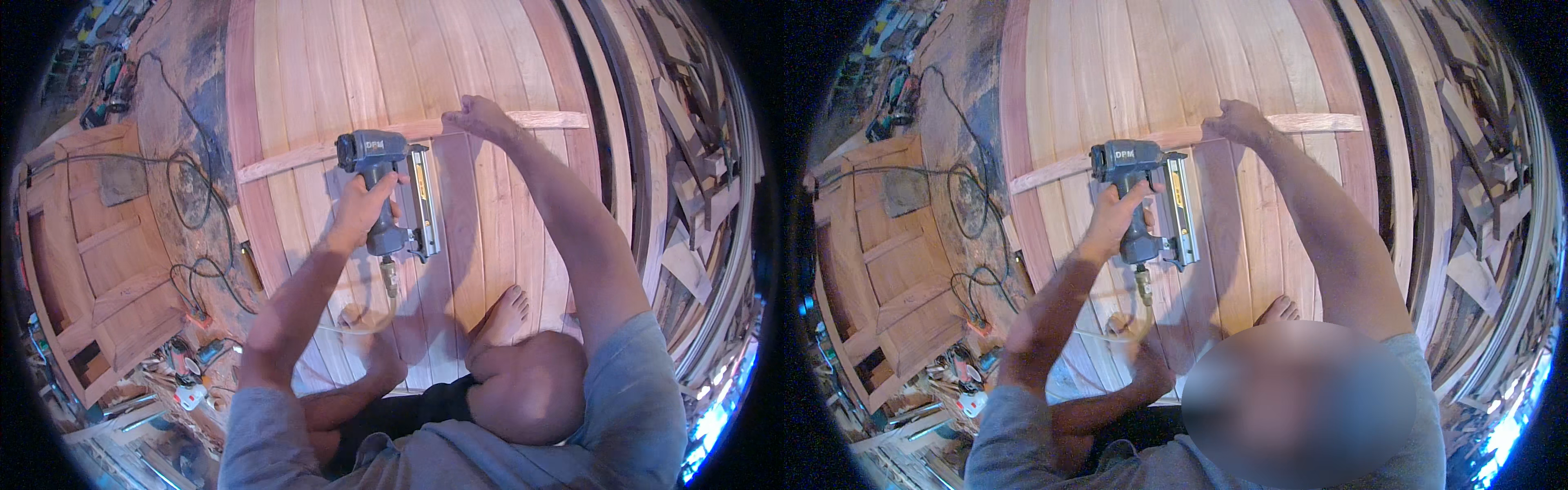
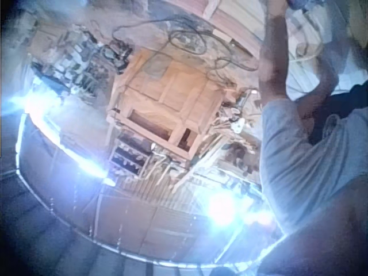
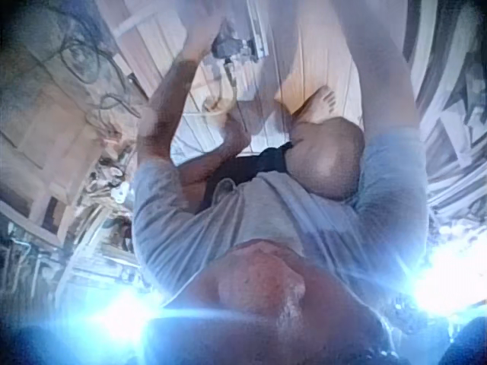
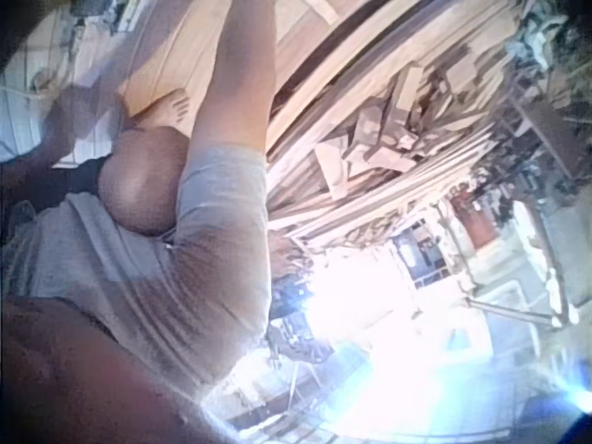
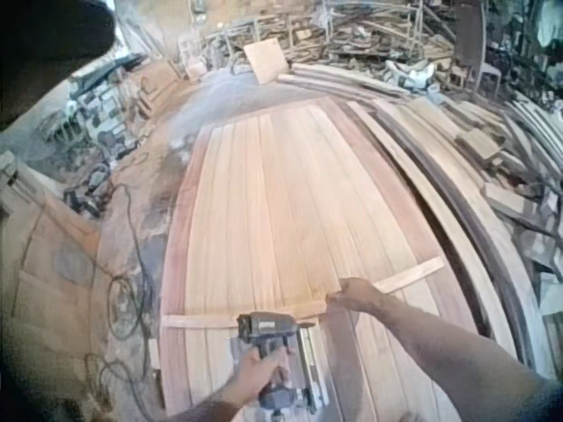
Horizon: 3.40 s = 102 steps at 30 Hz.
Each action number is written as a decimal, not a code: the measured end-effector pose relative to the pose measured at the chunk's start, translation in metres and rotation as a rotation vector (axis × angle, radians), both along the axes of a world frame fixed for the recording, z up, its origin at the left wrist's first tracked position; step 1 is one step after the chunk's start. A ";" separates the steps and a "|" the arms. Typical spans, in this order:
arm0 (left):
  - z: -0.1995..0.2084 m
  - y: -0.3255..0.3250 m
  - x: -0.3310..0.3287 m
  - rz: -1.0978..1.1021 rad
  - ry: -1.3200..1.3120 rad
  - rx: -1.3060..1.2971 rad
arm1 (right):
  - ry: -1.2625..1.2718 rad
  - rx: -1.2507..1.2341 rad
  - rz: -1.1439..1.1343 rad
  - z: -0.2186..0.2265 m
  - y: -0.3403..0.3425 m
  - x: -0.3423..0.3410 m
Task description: The person uses a pneumatic nail gun to fasten wooden planks onto a curved wooden structure. They repeatedly position planks, fire nails, and adjust the wood to secure the assembly.
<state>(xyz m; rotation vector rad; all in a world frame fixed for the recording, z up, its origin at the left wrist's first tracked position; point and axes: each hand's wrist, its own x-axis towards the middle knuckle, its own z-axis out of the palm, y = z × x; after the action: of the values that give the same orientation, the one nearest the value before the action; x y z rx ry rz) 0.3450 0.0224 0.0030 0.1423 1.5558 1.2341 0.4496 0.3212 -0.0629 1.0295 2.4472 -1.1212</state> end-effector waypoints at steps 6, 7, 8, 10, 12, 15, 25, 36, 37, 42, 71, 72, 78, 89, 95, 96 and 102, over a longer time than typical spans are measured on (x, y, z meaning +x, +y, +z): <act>-0.019 0.025 0.014 0.081 0.067 -0.036 | 0.562 -0.198 -0.347 -0.024 -0.011 0.046; -0.019 0.027 0.013 0.074 0.081 -0.049 | 0.579 -0.095 -0.388 -0.027 -0.014 0.057; -0.019 0.028 0.011 0.037 0.091 -0.064 | 0.584 0.000 -0.416 -0.028 -0.016 0.070; -0.017 0.029 0.010 0.035 0.110 -0.073 | 0.559 0.104 -0.424 -0.025 -0.029 0.102; -0.015 0.030 0.010 0.022 0.145 -0.076 | 0.511 0.061 -0.395 -0.018 -0.050 0.141; -0.013 0.032 0.012 -0.021 0.170 -0.099 | 0.547 -0.078 -0.280 -0.016 -0.103 0.181; 0.003 0.040 0.036 -0.005 0.159 -0.056 | 0.504 -0.370 -0.305 -0.012 -0.165 0.131; -0.021 0.079 0.071 0.064 0.096 -0.039 | 0.253 0.236 0.055 0.002 -0.125 0.122; -0.021 0.080 0.071 0.054 0.116 -0.038 | 0.250 0.237 0.045 0.001 -0.126 0.122; -0.020 0.085 0.068 0.032 0.153 -0.073 | 0.232 0.230 0.005 -0.001 -0.128 0.118; -0.012 0.148 0.137 -0.041 0.113 0.019 | 0.378 0.373 -0.173 -0.005 -0.078 0.190; -0.013 0.155 0.142 -0.055 0.092 0.014 | 0.372 0.379 -0.185 -0.004 -0.071 0.196; -0.022 0.186 0.159 -0.028 0.070 0.052 | 0.289 0.371 -0.237 -0.001 -0.046 0.214; -0.012 0.196 0.163 -0.081 0.114 -0.057 | 0.328 0.453 -0.257 0.010 -0.047 0.214; 0.000 0.196 0.200 -0.468 0.322 0.065 | 0.576 -0.403 -0.718 0.057 -0.023 0.245; -0.002 0.195 0.206 -0.284 0.445 0.353 | 0.330 -0.372 -0.652 0.062 -0.006 0.250; -0.035 0.180 0.233 -0.640 0.288 -0.238 | 0.477 -0.545 -0.733 0.063 0.034 0.268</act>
<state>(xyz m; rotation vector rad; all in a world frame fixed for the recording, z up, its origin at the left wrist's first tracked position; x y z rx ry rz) 0.5779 0.2024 -0.0318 0.6324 1.7021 0.5370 0.7177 0.3556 0.0004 1.6443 1.8344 -2.3240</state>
